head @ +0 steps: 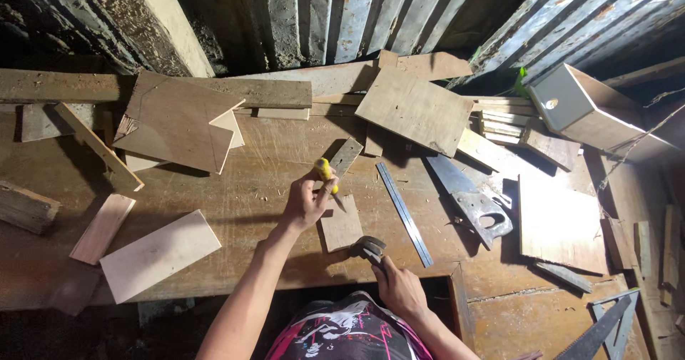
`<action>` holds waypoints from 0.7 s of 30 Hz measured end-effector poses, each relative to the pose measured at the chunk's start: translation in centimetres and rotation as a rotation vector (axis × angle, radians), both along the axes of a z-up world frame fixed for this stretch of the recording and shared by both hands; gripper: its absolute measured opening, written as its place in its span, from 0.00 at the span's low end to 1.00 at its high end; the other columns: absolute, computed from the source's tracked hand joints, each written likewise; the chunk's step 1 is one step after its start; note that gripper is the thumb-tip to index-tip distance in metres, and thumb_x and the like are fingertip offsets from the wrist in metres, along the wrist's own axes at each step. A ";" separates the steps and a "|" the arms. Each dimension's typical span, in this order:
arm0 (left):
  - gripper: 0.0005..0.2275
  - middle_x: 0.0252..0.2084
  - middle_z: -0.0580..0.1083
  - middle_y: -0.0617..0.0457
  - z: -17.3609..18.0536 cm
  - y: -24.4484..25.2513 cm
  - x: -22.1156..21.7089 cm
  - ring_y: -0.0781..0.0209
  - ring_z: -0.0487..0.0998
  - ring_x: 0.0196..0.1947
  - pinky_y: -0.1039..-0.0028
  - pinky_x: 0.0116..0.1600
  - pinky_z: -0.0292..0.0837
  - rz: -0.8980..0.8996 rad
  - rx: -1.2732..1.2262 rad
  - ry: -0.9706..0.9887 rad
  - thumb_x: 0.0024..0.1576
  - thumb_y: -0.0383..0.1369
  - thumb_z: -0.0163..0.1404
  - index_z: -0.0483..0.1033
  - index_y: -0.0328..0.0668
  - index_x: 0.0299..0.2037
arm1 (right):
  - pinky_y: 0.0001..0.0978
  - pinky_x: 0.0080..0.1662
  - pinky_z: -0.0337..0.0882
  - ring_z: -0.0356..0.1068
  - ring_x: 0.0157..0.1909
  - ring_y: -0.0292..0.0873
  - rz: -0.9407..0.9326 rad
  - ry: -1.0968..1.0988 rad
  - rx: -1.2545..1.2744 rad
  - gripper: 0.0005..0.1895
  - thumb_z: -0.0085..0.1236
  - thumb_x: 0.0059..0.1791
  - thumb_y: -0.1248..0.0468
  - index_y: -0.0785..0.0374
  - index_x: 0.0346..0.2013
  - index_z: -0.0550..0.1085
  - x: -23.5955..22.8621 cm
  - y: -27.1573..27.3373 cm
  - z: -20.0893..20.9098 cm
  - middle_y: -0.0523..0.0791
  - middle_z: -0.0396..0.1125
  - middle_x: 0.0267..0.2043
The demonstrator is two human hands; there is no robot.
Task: The person uses a hammer and a yellow-handled nail set to drive nails into a small rectangular wooden piece on a workbench. The person repeatedly strikes the nail set with the hammer while holding the wood steady with the left hand.
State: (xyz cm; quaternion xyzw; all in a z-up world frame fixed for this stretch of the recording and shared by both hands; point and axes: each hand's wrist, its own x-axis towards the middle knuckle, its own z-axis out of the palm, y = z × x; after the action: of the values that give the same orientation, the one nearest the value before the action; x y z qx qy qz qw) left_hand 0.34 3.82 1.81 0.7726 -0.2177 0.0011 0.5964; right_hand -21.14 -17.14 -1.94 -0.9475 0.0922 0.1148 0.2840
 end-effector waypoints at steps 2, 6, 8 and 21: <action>0.12 0.39 0.80 0.46 0.2 -0.5 -0.4 0.58 0.84 0.37 0.70 0.39 0.81 -0.006 -0.014 0.049 0.63 0.38 0.50 0.77 0.35 0.46 | 0.58 0.30 0.69 0.72 0.25 0.65 0.000 -0.009 0.003 0.14 0.49 0.54 0.52 0.60 0.41 0.69 -0.2 0.0 -0.1 0.57 0.69 0.19; 0.10 0.38 0.80 0.44 0.3 -1.1 -0.6 0.55 0.83 0.37 0.69 0.42 0.78 -0.008 -0.018 -0.134 0.65 0.36 0.51 0.77 0.34 0.45 | 0.58 0.30 0.70 0.72 0.25 0.65 0.007 -0.003 -0.016 0.15 0.49 0.54 0.51 0.60 0.41 0.69 -0.1 0.0 0.0 0.57 0.69 0.19; 0.10 0.37 0.80 0.44 0.3 -1.3 -0.5 0.54 0.83 0.36 0.69 0.41 0.77 0.020 0.004 -0.160 0.64 0.35 0.52 0.77 0.34 0.44 | 0.58 0.31 0.70 0.72 0.25 0.65 0.003 -0.005 -0.016 0.15 0.49 0.54 0.51 0.60 0.41 0.69 0.1 0.0 0.2 0.57 0.69 0.19; 0.11 0.37 0.79 0.44 0.0 -1.9 -0.8 0.56 0.82 0.33 0.69 0.37 0.77 -0.107 0.028 -0.109 0.65 0.36 0.51 0.77 0.33 0.41 | 0.56 0.30 0.70 0.72 0.24 0.64 0.015 0.014 0.008 0.15 0.48 0.54 0.52 0.62 0.43 0.69 0.2 0.1 0.7 0.57 0.69 0.18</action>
State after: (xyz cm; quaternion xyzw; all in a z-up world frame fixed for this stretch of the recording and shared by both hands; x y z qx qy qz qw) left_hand -0.45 1.91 1.86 0.7669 -0.2908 0.0085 0.5721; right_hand -20.99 -17.06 -1.20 -0.9461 0.0868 0.1240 0.2863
